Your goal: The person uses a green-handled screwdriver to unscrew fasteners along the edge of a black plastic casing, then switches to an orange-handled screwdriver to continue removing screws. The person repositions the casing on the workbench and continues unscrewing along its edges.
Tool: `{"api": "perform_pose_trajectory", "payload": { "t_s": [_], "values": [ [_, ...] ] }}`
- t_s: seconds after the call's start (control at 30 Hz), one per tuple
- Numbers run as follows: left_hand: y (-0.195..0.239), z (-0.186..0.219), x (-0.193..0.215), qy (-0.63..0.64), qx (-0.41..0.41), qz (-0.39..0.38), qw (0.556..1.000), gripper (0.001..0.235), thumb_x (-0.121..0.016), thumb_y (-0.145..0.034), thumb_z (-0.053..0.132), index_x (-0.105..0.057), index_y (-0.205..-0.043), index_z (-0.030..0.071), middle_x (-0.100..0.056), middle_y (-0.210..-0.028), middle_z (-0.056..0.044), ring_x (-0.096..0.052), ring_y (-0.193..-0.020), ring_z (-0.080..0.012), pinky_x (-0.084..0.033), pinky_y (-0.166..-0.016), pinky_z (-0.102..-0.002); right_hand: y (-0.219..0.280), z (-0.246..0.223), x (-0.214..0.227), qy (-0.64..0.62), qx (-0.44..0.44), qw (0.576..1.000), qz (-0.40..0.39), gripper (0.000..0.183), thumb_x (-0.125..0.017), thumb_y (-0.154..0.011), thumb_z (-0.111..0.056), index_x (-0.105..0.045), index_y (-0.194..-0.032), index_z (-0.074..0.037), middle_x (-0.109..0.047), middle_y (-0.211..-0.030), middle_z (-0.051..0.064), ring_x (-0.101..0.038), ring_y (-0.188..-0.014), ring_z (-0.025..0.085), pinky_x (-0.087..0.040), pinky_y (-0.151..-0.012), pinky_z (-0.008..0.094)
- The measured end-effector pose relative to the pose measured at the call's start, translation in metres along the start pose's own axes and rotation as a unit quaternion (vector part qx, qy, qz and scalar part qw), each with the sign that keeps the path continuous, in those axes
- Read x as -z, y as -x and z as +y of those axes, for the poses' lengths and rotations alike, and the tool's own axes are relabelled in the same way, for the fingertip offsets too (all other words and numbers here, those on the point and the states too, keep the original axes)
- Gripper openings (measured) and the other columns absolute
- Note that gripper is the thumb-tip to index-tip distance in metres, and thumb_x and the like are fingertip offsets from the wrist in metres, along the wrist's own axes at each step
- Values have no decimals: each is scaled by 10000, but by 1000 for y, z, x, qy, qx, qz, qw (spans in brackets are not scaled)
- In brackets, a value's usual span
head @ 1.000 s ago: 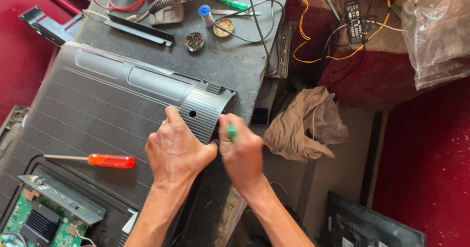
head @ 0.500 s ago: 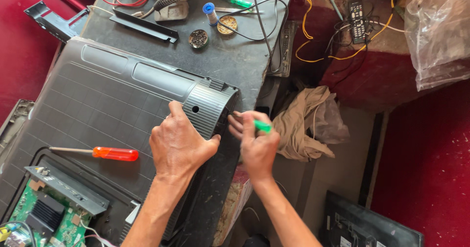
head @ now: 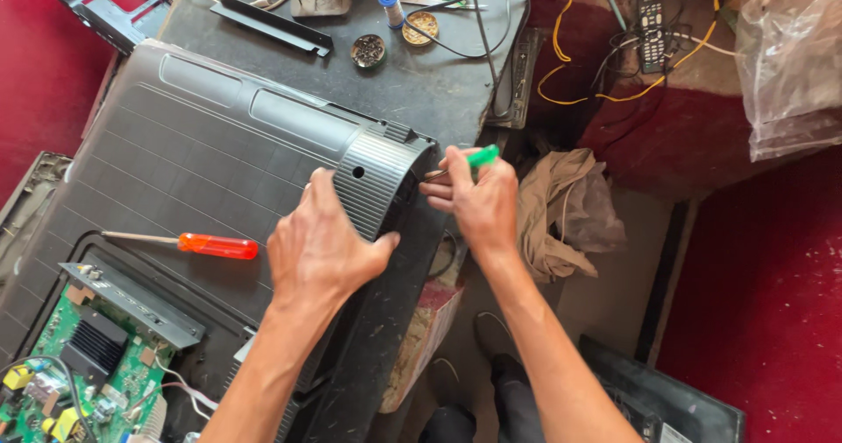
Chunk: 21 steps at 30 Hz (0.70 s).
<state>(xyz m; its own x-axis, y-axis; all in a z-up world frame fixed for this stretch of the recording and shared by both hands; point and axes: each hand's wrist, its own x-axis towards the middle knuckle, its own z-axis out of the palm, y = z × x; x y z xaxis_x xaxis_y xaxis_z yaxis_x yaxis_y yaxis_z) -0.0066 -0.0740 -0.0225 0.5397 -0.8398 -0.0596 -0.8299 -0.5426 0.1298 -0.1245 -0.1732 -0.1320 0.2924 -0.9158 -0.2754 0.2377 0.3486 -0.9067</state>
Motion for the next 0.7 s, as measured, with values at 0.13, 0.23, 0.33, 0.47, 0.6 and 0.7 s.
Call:
{"api": "perform_pose_trajectory", "payload": {
  "t_s": [0.13,0.23,0.33,0.47,0.6,0.7],
  "values": [
    [11,-9,-2,-18,-93,81,992,1153,-992,-460,363,-398,-1283,-184,-565,-1238,-375,-647,-1116,-507,-533,-843,-599,27,27,-3,-14,58,997,38,229,-586,-1013,-193,-652,-1041,24,-762,-983,139,-803,-914,254,-693,-691,359],
    [8,-13,-6,7,-10,-25,1000,1031,-972,-557,341,-410,-1273,-144,-590,-1209,-327,-657,-1027,-489,-567,-838,-518,51,38,-13,-23,92,993,72,241,-585,-1056,-165,-667,-1055,61,-763,-993,170,-792,-929,267,-712,-763,379],
    [6,-14,-6,24,20,-50,998,957,-946,-577,319,-428,-1245,-131,-607,-1187,-297,-669,-1013,-476,-583,-834,-499,73,39,-24,-44,117,989,73,228,-561,-1058,-160,-648,-1085,48,-761,-1080,140,-785,-991,233,-696,-821,385],
    [7,-14,-7,23,-18,-9,1000,980,-961,-542,309,-435,-1230,-149,-584,-1213,-332,-661,-1016,-479,-559,-837,-520,84,39,-30,2,145,984,98,208,-596,-1039,-143,-661,-1070,52,-765,-996,124,-783,-923,185,-685,-799,345],
    [8,-16,-11,11,-44,21,999,961,-967,-524,313,-450,-1190,-148,-561,-1241,-371,-645,-1055,-480,-548,-845,-521,84,36,-32,222,210,948,92,214,-668,-1026,-151,-703,-1054,58,-735,-814,169,-760,-708,212,-593,-653,334],
    [10,-16,-14,20,-33,11,999,888,-954,-540,301,-463,-1153,-114,-580,-1212,-339,-644,-1050,-470,-547,-856,-516,74,26,-28,223,159,957,94,206,-648,-1019,-159,-710,-1003,37,-759,-774,131,-764,-669,193,-593,-601,323]
  ]
}}
